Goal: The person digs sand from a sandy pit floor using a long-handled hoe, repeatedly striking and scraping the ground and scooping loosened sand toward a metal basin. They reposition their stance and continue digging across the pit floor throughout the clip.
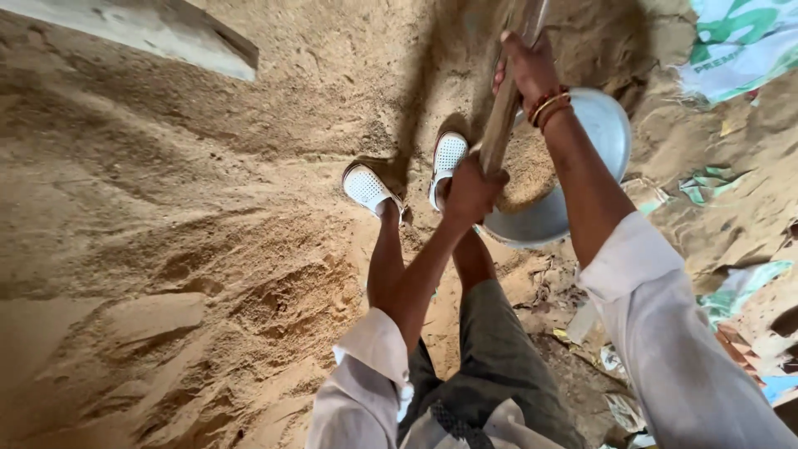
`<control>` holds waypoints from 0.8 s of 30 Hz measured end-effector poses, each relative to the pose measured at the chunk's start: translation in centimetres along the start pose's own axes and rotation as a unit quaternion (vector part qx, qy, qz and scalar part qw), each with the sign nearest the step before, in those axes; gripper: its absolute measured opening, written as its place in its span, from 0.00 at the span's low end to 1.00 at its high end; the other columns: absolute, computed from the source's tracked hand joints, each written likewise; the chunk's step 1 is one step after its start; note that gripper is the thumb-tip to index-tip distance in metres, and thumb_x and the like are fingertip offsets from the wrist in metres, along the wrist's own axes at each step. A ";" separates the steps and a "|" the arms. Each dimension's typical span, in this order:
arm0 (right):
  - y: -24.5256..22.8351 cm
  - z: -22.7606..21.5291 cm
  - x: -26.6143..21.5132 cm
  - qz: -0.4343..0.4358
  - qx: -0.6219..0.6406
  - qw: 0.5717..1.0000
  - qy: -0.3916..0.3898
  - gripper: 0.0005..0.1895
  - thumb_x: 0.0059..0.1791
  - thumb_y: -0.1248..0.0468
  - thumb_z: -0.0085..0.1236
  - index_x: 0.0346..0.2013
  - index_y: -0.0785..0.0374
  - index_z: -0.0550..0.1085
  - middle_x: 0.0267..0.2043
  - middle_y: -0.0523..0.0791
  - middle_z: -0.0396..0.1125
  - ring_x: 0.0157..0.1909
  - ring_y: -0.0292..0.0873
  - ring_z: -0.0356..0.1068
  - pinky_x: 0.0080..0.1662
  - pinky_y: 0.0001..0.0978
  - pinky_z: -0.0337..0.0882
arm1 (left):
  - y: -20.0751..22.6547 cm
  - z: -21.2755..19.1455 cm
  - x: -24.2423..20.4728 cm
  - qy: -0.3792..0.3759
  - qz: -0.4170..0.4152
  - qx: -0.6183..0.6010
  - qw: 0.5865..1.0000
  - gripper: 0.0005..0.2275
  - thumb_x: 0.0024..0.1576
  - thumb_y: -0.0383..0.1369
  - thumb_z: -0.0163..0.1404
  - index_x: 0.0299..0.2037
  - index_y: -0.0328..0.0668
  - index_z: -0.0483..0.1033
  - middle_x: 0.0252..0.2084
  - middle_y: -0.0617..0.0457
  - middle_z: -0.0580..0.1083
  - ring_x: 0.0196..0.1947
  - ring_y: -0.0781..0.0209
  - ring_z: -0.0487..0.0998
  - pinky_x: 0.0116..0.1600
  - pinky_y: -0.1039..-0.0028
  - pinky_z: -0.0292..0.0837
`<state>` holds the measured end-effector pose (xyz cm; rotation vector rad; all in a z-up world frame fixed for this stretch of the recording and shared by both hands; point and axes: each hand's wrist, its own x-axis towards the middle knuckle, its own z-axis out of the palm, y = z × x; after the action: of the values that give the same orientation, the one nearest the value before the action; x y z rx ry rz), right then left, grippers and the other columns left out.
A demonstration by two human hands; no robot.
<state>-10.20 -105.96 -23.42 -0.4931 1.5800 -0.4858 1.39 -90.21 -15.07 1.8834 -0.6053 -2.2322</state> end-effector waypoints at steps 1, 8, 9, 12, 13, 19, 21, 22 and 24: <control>-1.1 0.5 -1.0 0.032 -0.036 0.999 0.022 0.13 0.56 0.57 0.57 0.46 0.61 0.66 0.24 0.42 0.66 0.23 0.38 0.70 0.27 0.36 0.77 | -0.3 0.4 -0.7 0.017 0.020 -0.009 1.000 0.23 0.53 0.35 0.54 0.56 0.26 0.69 0.27 0.41 0.78 0.16 0.55 0.76 0.22 0.66 0.76; 5.7 2.1 -6.7 0.107 -0.062 0.992 -0.003 0.13 0.54 0.60 0.56 0.48 0.64 0.67 0.22 0.44 0.67 0.21 0.40 0.69 0.24 0.34 0.73 | -1.6 0.4 -11.6 0.093 0.045 -0.173 0.980 0.36 0.51 0.33 0.51 0.73 0.45 0.52 0.38 0.48 0.75 0.17 0.40 0.76 0.20 0.56 0.71; 13.7 -8.8 -14.4 0.115 -0.062 0.991 -0.003 0.13 0.54 0.60 0.56 0.48 0.64 0.67 0.22 0.44 0.67 0.21 0.40 0.69 0.24 0.34 0.73 | -7.0 6.0 -14.7 0.093 0.037 -0.173 0.980 0.36 0.51 0.33 0.51 0.73 0.45 0.52 0.38 0.48 0.75 0.17 0.40 0.76 0.20 0.56 0.71; 17.0 9.4 -7.2 -0.443 0.099 0.771 -0.447 0.28 0.53 0.44 0.46 0.52 0.66 0.72 0.39 0.56 0.65 0.37 0.50 0.68 0.40 0.42 0.71 | -15.2 -3.1 -14.3 0.149 0.251 0.203 0.935 0.19 0.52 0.34 0.58 0.48 0.47 0.60 0.31 0.43 0.73 0.22 0.44 0.76 0.23 0.58 0.70; 14.5 12.2 -13.6 -0.135 -0.009 0.959 -0.248 0.27 0.53 0.53 0.50 0.62 0.61 0.59 0.36 0.57 0.68 0.29 0.48 0.68 0.32 0.41 0.72 | -21.3 -2.3 -17.0 0.169 0.315 0.324 0.876 0.15 0.52 0.34 0.60 0.40 0.48 0.62 0.29 0.42 0.72 0.24 0.46 0.76 0.24 0.59 0.69; 20.1 5.9 -16.0 0.112 0.032 0.992 -0.055 0.26 0.54 0.61 0.58 0.60 0.68 0.58 0.32 0.46 0.70 0.22 0.44 0.72 0.23 0.40 0.77 | -14.9 -1.8 -18.9 0.082 -0.091 -0.049 0.991 0.12 0.53 0.34 0.55 0.38 0.33 0.69 0.17 0.46 0.69 0.14 0.54 0.74 0.19 0.64 0.70; 21.5 5.3 -13.6 0.146 -0.056 0.986 -0.049 0.22 0.55 0.61 0.58 0.56 0.71 0.61 0.27 0.48 0.70 0.22 0.44 0.72 0.23 0.39 0.77 | -13.7 -2.3 -18.5 0.078 -0.090 -0.044 0.992 0.14 0.53 0.35 0.57 0.39 0.34 0.69 0.17 0.49 0.69 0.13 0.58 0.74 0.18 0.67 0.70; 23.3 4.8 -12.2 0.142 -0.037 0.988 -0.055 0.19 0.56 0.62 0.58 0.51 0.74 0.64 0.26 0.49 0.69 0.21 0.44 0.71 0.22 0.39 0.75 | -13.5 -2.3 -18.4 0.062 -0.101 -0.061 0.991 0.14 0.54 0.35 0.56 0.40 0.32 0.69 0.18 0.49 0.69 0.13 0.58 0.73 0.18 0.66 0.70; 22.5 4.8 -12.3 0.138 -0.021 0.988 -0.066 0.17 0.57 0.62 0.58 0.46 0.77 0.67 0.25 0.50 0.68 0.20 0.44 0.70 0.22 0.39 0.73 | -13.7 -2.2 -19.0 0.048 -0.113 -0.084 0.989 0.15 0.54 0.35 0.56 0.42 0.30 0.68 0.18 0.49 0.69 0.13 0.59 0.71 0.18 0.66 0.70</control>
<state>-5.18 -80.57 -26.80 -0.3243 1.5034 -0.2044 9.07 -71.17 -3.60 2.0455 -0.1897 -2.2238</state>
